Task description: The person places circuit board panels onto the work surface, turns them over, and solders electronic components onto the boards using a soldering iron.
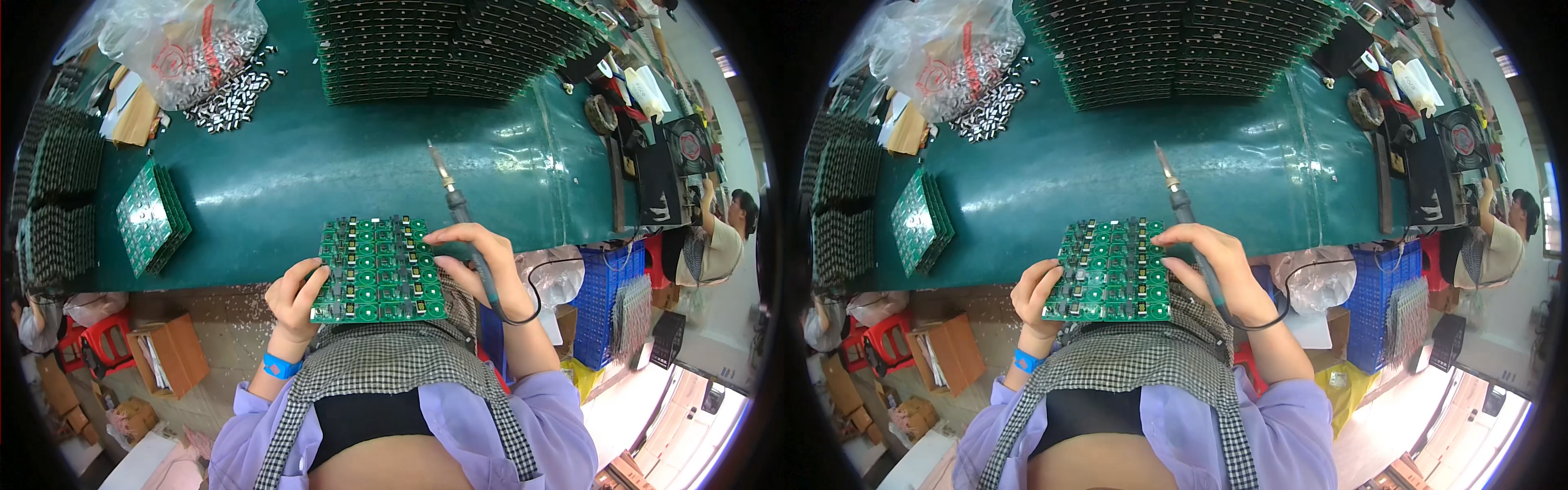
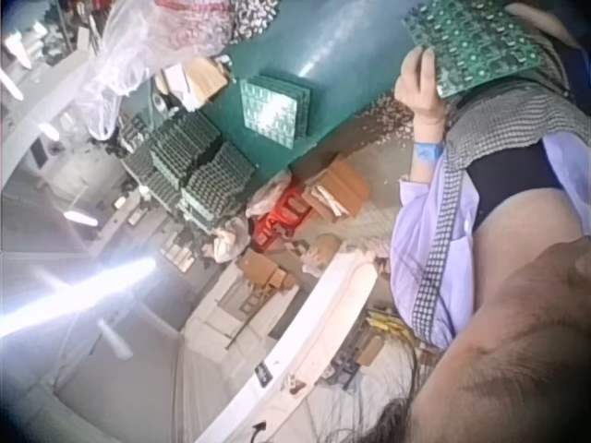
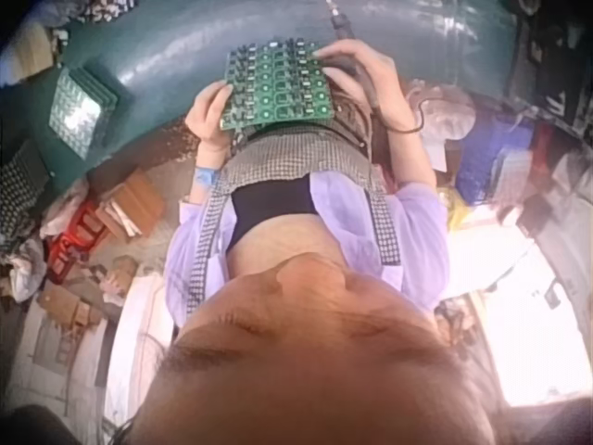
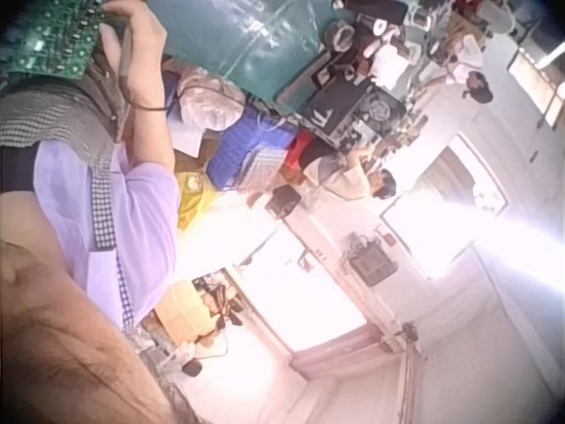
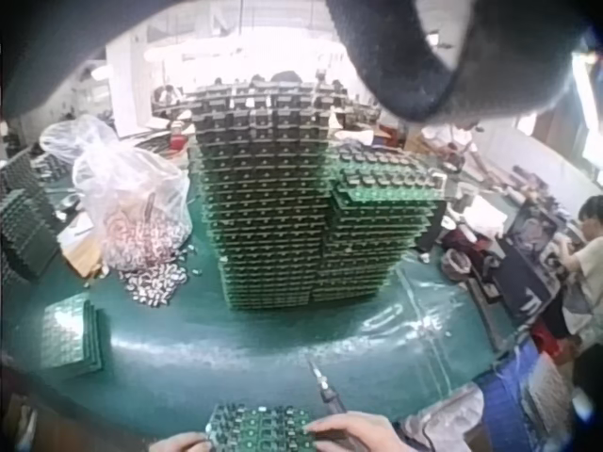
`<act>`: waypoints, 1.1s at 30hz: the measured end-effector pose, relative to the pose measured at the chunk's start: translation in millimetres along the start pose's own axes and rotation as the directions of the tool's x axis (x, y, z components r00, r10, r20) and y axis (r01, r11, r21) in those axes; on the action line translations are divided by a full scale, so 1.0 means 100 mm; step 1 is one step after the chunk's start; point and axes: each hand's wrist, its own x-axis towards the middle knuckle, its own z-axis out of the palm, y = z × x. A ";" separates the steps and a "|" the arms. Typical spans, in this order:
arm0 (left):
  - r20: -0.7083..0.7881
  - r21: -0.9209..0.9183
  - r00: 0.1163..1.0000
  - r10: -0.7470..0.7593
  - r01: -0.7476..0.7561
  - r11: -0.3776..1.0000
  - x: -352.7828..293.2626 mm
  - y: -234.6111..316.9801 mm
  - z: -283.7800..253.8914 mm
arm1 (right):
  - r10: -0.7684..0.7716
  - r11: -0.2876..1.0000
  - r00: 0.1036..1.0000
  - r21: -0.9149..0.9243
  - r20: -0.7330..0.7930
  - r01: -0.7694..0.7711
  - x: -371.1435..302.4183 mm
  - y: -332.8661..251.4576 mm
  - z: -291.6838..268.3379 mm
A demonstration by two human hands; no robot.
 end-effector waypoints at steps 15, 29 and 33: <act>-0.001 0.010 1.000 -0.015 0.015 1.000 0.02 0.02 0.00 | 0.158 0.987 0.987 0.035 0.042 -0.159 0.10 -0.02 0.13; -0.013 -0.008 1.000 -0.020 0.020 1.000 0.06 0.03 0.02 | 0.012 0.999 0.973 -0.036 -0.231 -0.020 -0.25 0.06 0.08; -0.007 -0.009 1.000 -0.018 0.018 1.000 0.06 0.04 0.01 | -0.021 1.000 0.994 0.005 -0.110 0.022 -0.18 -0.08 -0.01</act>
